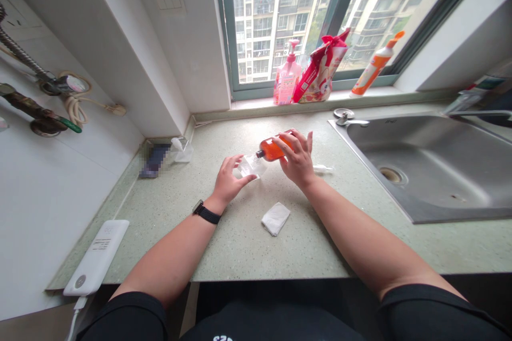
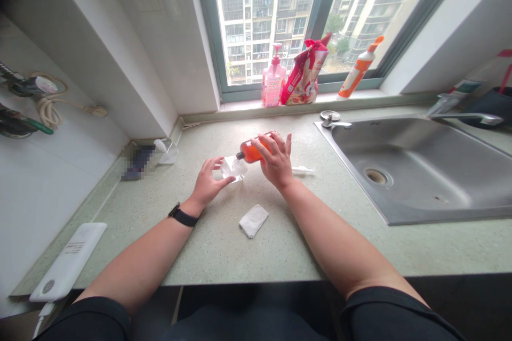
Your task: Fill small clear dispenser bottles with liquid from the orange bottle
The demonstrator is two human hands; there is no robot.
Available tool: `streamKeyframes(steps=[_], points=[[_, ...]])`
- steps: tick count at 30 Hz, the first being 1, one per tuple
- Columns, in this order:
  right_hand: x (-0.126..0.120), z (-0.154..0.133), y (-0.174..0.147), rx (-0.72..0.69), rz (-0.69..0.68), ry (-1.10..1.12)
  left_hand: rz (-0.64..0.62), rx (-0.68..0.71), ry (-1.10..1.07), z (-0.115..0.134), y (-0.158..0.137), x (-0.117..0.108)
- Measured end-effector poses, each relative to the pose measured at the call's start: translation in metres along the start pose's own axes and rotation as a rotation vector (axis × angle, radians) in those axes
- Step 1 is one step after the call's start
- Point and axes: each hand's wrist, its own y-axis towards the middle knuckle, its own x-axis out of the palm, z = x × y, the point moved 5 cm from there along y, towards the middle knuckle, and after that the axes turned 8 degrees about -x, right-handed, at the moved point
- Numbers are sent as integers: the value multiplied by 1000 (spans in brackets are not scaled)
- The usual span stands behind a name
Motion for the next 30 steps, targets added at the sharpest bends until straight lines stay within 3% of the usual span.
streamKeyframes(steps=[30], points=[[-1, -1, 0, -26, 29, -9, 3, 8, 1, -2, 0, 0]])
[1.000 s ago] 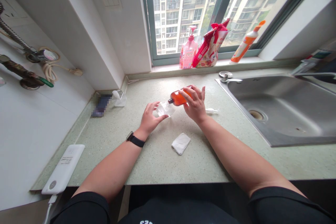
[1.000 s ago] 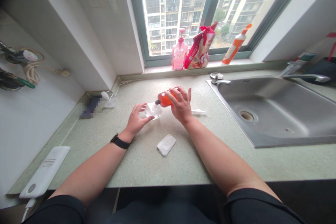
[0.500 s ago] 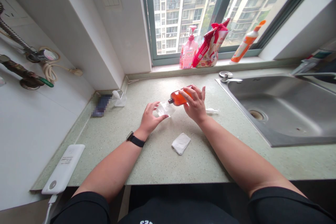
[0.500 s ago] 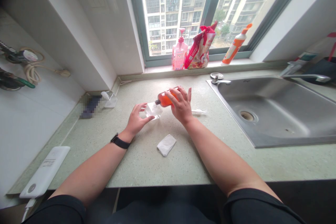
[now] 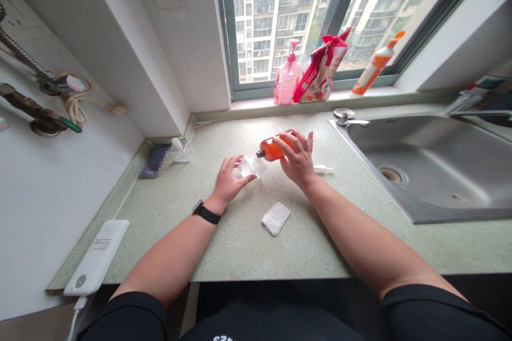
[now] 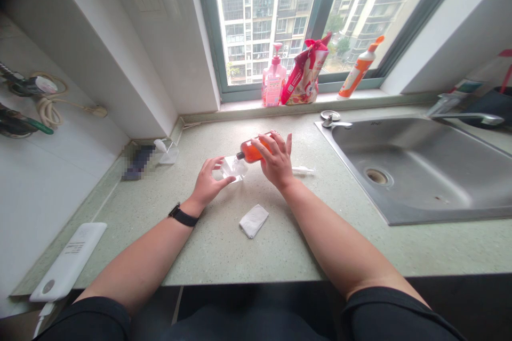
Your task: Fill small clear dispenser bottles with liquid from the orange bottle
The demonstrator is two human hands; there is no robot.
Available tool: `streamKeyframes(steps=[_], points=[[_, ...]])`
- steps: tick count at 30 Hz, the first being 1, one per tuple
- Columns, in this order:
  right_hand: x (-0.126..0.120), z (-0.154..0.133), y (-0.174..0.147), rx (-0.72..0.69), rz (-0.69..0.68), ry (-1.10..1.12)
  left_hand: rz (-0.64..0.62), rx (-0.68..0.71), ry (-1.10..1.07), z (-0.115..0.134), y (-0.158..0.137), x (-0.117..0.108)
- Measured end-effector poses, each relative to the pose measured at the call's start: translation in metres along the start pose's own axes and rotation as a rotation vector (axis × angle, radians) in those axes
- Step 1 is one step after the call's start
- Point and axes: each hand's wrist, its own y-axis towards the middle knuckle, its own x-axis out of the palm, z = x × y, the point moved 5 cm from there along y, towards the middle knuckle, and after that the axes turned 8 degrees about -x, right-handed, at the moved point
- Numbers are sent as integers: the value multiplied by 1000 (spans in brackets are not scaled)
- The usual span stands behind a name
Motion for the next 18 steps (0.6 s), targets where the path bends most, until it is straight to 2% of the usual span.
streamKeyframes(steps=[18], points=[[2, 1, 0, -2, -16, -16, -8, -26, -7, -2, 0, 0]])
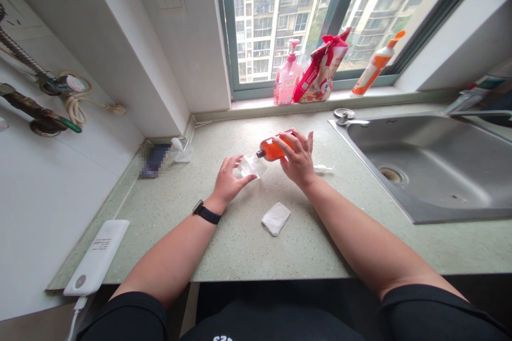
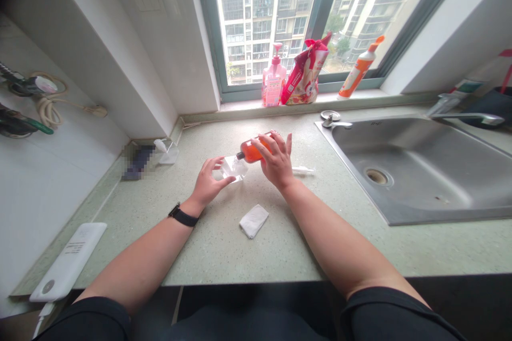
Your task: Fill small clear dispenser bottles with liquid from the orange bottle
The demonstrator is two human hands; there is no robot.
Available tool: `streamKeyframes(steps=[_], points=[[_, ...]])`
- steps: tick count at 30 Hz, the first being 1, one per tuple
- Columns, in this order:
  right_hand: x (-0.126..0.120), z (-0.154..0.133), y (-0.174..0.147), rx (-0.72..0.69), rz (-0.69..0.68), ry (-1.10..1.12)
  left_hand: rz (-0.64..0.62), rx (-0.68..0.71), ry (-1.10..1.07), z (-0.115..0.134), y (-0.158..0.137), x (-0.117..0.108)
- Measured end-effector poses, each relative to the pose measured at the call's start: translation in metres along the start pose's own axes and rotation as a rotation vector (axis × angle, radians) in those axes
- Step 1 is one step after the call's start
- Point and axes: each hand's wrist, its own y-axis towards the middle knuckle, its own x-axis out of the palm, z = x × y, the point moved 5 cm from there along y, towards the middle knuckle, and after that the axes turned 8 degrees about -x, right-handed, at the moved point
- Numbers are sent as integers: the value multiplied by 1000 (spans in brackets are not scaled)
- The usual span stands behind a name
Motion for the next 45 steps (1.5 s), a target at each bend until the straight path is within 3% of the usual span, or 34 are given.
streamKeyframes(steps=[45], points=[[-1, -1, 1, 21, -14, 5, 3, 8, 3, 1, 0, 0]])
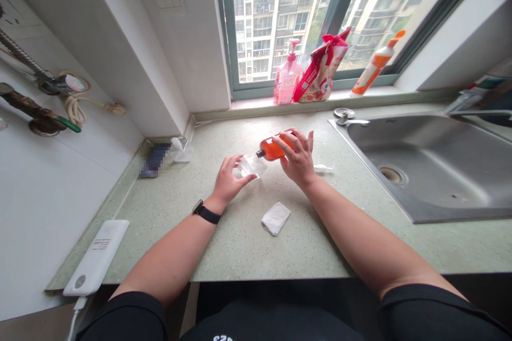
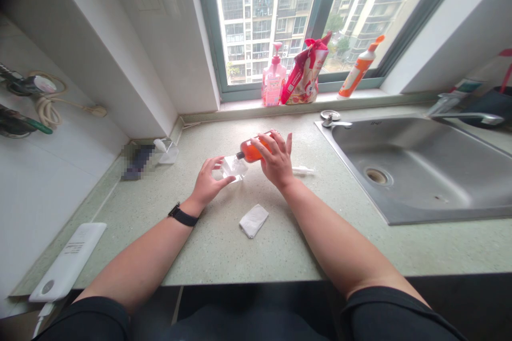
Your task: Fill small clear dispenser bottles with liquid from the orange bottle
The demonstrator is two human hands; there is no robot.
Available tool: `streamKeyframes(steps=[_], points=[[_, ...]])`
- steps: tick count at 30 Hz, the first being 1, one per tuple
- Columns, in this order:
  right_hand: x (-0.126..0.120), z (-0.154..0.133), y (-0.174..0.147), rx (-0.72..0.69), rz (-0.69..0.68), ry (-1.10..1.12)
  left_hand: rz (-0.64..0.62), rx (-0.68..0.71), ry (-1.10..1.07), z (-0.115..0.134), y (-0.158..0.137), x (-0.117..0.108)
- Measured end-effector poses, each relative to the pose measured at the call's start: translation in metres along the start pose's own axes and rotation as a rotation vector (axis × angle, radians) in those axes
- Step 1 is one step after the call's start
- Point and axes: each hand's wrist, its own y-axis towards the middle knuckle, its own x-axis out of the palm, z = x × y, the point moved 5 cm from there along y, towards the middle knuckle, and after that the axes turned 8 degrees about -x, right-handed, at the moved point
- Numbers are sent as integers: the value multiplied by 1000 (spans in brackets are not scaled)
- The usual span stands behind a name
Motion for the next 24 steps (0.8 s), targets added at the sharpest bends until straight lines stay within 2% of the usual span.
streamKeyframes(steps=[24], points=[[-2, 0, 1, -25, 22, -10, 2, 11, 13, 2, 0, 0]])
